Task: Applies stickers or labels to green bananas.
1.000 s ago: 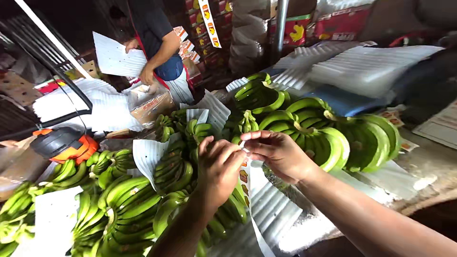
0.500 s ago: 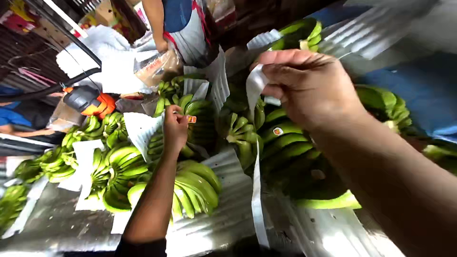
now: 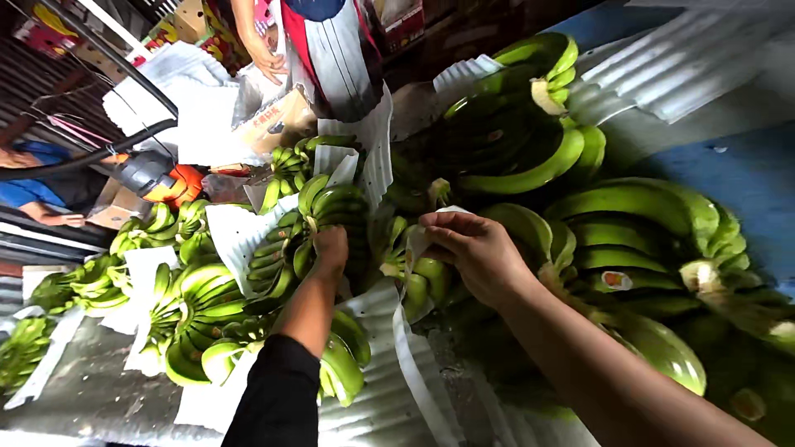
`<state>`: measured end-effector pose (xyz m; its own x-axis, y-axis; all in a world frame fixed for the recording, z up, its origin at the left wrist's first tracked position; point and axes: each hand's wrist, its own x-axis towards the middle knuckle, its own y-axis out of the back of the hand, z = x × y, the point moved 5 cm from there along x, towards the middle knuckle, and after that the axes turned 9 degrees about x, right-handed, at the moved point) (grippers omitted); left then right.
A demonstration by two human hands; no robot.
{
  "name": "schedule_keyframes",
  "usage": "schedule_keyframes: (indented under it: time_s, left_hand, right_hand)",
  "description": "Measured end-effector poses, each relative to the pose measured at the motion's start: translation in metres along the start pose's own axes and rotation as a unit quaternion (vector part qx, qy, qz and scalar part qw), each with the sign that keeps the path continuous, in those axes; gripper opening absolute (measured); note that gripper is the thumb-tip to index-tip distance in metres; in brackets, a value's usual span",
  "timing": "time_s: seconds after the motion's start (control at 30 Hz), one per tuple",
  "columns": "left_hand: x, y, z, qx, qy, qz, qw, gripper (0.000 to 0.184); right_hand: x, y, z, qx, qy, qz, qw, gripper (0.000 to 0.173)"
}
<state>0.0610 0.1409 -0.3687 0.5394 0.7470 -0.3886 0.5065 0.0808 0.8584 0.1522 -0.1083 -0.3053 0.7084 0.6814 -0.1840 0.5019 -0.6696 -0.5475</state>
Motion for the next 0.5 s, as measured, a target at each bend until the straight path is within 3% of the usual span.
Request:
schedule_keyframes:
  time_s: [0.07, 0.17, 0.2, 0.27, 0.4, 0.5]
  left_hand:
    - [-0.015, 0.034, -0.001, -0.168, -0.070, 0.094, 0.979, 0.026]
    - [-0.084, 0.080, 0.012, -0.408, -0.248, 0.210, 0.853, 0.013]
    - [-0.108, 0.087, 0.019, -0.419, -0.316, 0.235, 0.818, 0.014]
    - [-0.140, 0.093, 0.030, -0.333, -0.388, 0.295, 0.807, 0.016]
    - [-0.153, 0.088, 0.032, -0.181, -0.369, 0.472, 0.780, 0.008]
    - [-0.155, 0.080, 0.027, -0.202, -0.373, 0.529, 0.735, 0.013]
  right_hand:
    - [0.006, 0.003, -0.001, 0.026, -0.028, 0.022, 0.999, 0.011]
    - [0.013, 0.003, 0.002, 0.038, -0.062, 0.032, 0.997, 0.014]
    - [0.015, 0.001, 0.003, 0.039, -0.073, 0.026, 0.996, 0.014]
    - [0.017, -0.008, 0.005, 0.041, -0.089, 0.002, 0.995, 0.012]
    - [0.017, -0.020, 0.010, 0.059, -0.120, -0.028, 0.991, 0.010]
    - [0.018, -0.022, 0.014, 0.090, -0.146, -0.032, 0.985, 0.010]
